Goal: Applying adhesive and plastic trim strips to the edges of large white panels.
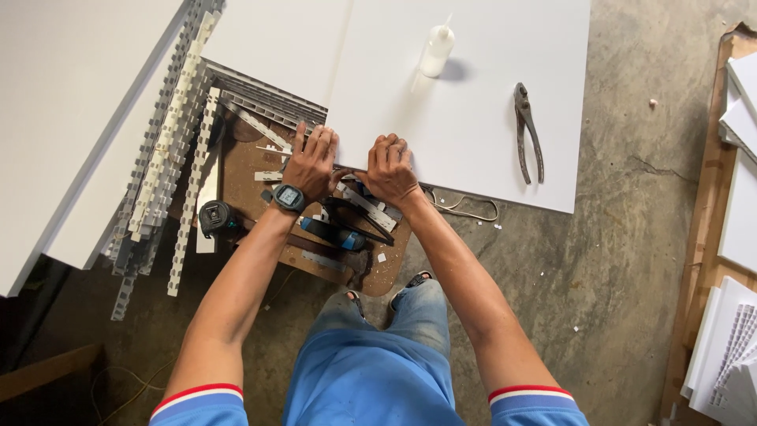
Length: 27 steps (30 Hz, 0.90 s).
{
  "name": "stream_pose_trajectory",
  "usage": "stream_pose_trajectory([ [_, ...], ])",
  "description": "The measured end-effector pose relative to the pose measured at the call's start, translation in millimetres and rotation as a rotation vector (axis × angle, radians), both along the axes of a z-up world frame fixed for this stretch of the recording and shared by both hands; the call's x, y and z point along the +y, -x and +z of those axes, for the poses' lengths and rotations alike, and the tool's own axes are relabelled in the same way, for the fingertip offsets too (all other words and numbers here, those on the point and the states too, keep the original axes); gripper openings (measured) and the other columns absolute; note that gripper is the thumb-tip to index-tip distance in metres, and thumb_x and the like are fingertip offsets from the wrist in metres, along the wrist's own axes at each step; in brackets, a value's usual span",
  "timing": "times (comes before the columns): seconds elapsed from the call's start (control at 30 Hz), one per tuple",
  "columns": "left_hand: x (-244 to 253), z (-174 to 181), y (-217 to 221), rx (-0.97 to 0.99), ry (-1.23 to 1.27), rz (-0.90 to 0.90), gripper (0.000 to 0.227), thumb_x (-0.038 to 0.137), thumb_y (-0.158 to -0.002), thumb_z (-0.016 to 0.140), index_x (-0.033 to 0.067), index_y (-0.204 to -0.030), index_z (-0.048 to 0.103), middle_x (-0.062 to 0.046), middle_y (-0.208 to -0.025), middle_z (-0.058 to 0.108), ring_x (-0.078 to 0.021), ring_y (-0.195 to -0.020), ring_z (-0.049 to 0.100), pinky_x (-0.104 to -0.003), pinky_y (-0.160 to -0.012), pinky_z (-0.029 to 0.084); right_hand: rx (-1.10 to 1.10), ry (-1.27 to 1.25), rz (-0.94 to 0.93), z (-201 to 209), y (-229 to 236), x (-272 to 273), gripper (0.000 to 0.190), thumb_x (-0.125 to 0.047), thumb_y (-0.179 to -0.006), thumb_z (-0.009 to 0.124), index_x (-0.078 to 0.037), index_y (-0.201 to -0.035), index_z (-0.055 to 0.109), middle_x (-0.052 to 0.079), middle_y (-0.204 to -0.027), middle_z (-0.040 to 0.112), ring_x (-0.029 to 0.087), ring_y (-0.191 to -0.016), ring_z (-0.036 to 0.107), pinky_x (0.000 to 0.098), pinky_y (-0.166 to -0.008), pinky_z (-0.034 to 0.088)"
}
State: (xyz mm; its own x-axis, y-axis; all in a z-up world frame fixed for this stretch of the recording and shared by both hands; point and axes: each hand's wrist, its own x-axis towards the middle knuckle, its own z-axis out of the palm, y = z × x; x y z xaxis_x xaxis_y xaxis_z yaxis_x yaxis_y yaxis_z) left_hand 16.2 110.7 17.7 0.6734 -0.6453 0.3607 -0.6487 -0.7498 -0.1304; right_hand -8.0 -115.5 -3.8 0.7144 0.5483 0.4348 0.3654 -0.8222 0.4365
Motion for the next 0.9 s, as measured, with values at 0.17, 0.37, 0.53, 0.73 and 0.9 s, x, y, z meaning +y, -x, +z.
stream_pose_trajectory([
  [0.17,11,-26,-8,-0.022,0.005,-0.067,0.062,0.036,-0.089,0.067,-0.0085,-0.132,0.062,-0.026,-0.134,0.061,-0.0362,-0.130,0.054,-0.055,-0.120,0.033,0.027,-0.005,-0.016,7,5,3,0.089,-0.070,-0.098,0.047,0.016,-0.113,0.065,0.036,-0.102,0.067,0.043,-0.086,0.071,0.0480,-0.063,0.062],
  [0.37,8,-52,-12,-0.148,-0.007,-0.128,0.043,0.012,-0.091,0.067,-0.0048,-0.130,0.064,-0.023,-0.126,0.066,-0.0341,-0.123,0.062,-0.048,-0.118,0.046,0.047,-0.095,-0.073,-2,8,4,0.091,-0.073,-0.098,0.049,0.014,-0.120,0.062,0.034,-0.110,0.065,0.044,-0.094,0.069,0.0492,-0.070,0.062],
  [0.53,-2,-14,8,0.024,0.306,-0.215,0.009,0.004,-0.098,0.066,0.0020,-0.107,0.066,-0.018,-0.116,0.070,-0.0344,-0.121,0.065,-0.045,-0.111,0.053,0.111,-0.408,-0.083,17,20,12,0.083,-0.066,-0.090,0.065,0.008,-0.128,0.058,0.031,-0.119,0.064,0.042,-0.103,0.066,0.0505,-0.078,0.059],
  [0.73,-3,-14,8,-0.047,0.356,-0.233,0.014,0.003,-0.096,0.067,0.0050,-0.109,0.068,-0.015,-0.115,0.072,-0.0296,-0.114,0.069,-0.043,-0.109,0.054,-0.071,-0.396,0.072,-4,23,17,0.028,-0.015,-0.088,0.079,-0.015,-0.110,0.062,0.011,-0.126,0.068,0.027,-0.116,0.063,0.0465,-0.096,0.050],
  [0.9,-1,-17,7,-0.065,0.327,-0.240,0.015,0.001,-0.093,0.067,0.0040,-0.107,0.070,-0.014,-0.114,0.073,-0.0289,-0.114,0.069,-0.044,-0.109,0.054,0.048,-0.695,0.195,18,30,24,0.015,-0.010,-0.086,0.075,-0.006,-0.101,0.070,0.010,-0.120,0.072,0.029,-0.116,0.065,0.0441,-0.100,0.047],
])
